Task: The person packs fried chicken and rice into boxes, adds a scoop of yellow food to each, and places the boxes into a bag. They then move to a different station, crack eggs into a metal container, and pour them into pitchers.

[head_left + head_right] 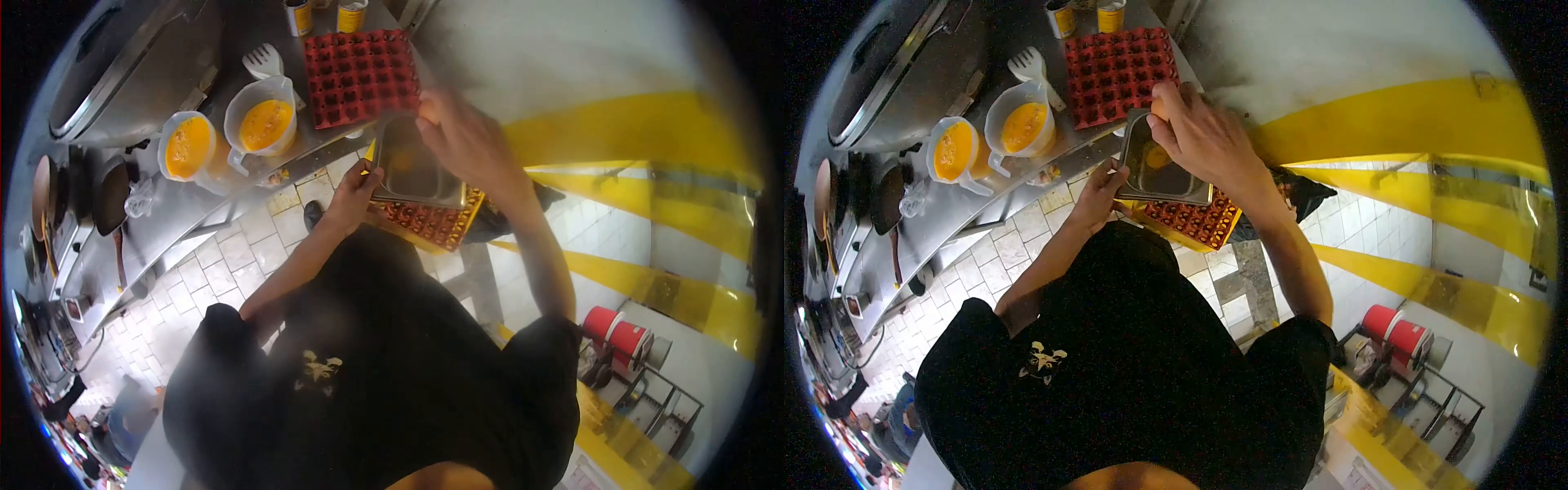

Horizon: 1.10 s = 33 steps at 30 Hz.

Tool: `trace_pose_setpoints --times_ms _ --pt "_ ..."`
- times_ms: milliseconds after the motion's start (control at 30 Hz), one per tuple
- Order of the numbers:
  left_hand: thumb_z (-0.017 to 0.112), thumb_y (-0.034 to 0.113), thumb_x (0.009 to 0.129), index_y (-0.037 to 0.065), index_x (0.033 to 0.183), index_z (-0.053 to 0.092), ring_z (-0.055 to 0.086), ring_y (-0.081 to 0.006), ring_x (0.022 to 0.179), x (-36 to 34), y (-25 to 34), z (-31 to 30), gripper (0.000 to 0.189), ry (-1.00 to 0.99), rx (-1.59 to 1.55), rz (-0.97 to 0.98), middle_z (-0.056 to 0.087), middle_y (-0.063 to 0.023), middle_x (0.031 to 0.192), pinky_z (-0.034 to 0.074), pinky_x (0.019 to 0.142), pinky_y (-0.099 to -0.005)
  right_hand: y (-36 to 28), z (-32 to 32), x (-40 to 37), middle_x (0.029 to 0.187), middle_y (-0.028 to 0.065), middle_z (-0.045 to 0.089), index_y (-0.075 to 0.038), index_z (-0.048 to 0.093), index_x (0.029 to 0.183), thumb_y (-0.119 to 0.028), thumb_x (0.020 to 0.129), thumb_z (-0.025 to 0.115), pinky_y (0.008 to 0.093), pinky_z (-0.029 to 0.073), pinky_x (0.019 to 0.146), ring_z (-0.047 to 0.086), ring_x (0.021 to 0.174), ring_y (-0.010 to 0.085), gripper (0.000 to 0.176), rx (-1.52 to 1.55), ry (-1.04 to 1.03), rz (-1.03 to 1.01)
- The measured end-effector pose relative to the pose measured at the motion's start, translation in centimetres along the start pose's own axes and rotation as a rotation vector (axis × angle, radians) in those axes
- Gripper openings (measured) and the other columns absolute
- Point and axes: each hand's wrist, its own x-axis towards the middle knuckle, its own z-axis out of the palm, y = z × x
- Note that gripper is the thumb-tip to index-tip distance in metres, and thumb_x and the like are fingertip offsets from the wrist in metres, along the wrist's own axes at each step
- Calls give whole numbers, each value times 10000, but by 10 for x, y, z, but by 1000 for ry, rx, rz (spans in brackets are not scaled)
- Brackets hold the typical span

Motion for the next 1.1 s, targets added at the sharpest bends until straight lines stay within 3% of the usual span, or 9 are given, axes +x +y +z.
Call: trace_pose_setpoints --times_ms 100,233,300,433,600,667,800,967,1100 --pt "547 241 955 113 1076 469 601 -120 762 -3 5 4 193 51 0 6 566 -29 930 528 478 -271 22 45 -24 1062 142 557 -93 506 1159 -208 849 650 433 499 765 591 967 354 361 518 30 36" --pt "564 232 943 107 1098 474 582 -109 739 7 -3 -8 219 28 69 26 564 -25 950 529 479 -275 43 70 -59 1060 142 561 -89 563 1163 -163 803 711 385 489 810 584 975 322 396 517 317 25" --pt "567 239 939 100 1082 481 568 -90 727 2 -1 -9 217 182 60 74 549 -11 933 514 451 -255 58 91 -94 1070 111 572 -90 589 1161 -146 782 748 335 495 808 592 975 253 416 489 303 377" --pt "569 242 939 112 1018 494 544 -45 689 -4 0 -23 170 178 62 116 490 25 822 473 404 -207 153 148 -192 990 103 638 -52 563 1175 -188 805 748 296 516 772 637 901 190 436 886 287 610" --pt "584 225 931 138 962 493 486 -14 592 -20 4 -31 130 276 101 138 462 63 733 459 391 -201 307 202 -335 1116 228 605 -12 529 1211 -383 757 732 440 470 872 586 1026 387 620 -73 417 980" --pt "563 222 943 141 962 496 464 -14 571 -31 12 -33 107 334 92 168 459 65 732 434 385 -190 284 189 -330 1049 218 621 -33 562 1146 -343 812 656 419 474 853 575 1022 379 465 -87 345 1347" --pt "552 181 948 140 1001 521 414 -5 526 -48 27 -40 74 378 -36 222 481 75 714 381 372 -181 215 216 -310 1131 206 615 20 553 1156 -256 844 636 398 447 908 590 1030 332 424 132 385 870" --pt "539 175 956 132 1003 544 330 -7 449 -56 43 -70 64 441 -289 284 480 94 714 280 344 -155 134 314 -305 1111 182 638 37 552 1162 -233 904 601 342 481 857 626 1002 257 377 647 60 1011" --pt "498 121 959 39 1067 546 595 -81 666 -46 46 -108 144 239 -748 268 552 -40 843 399 341 -137 94 348 -291 1080 159 649 32 571 1141 -301 931 568 327 487 833 635 966 229 394 603 61 737"
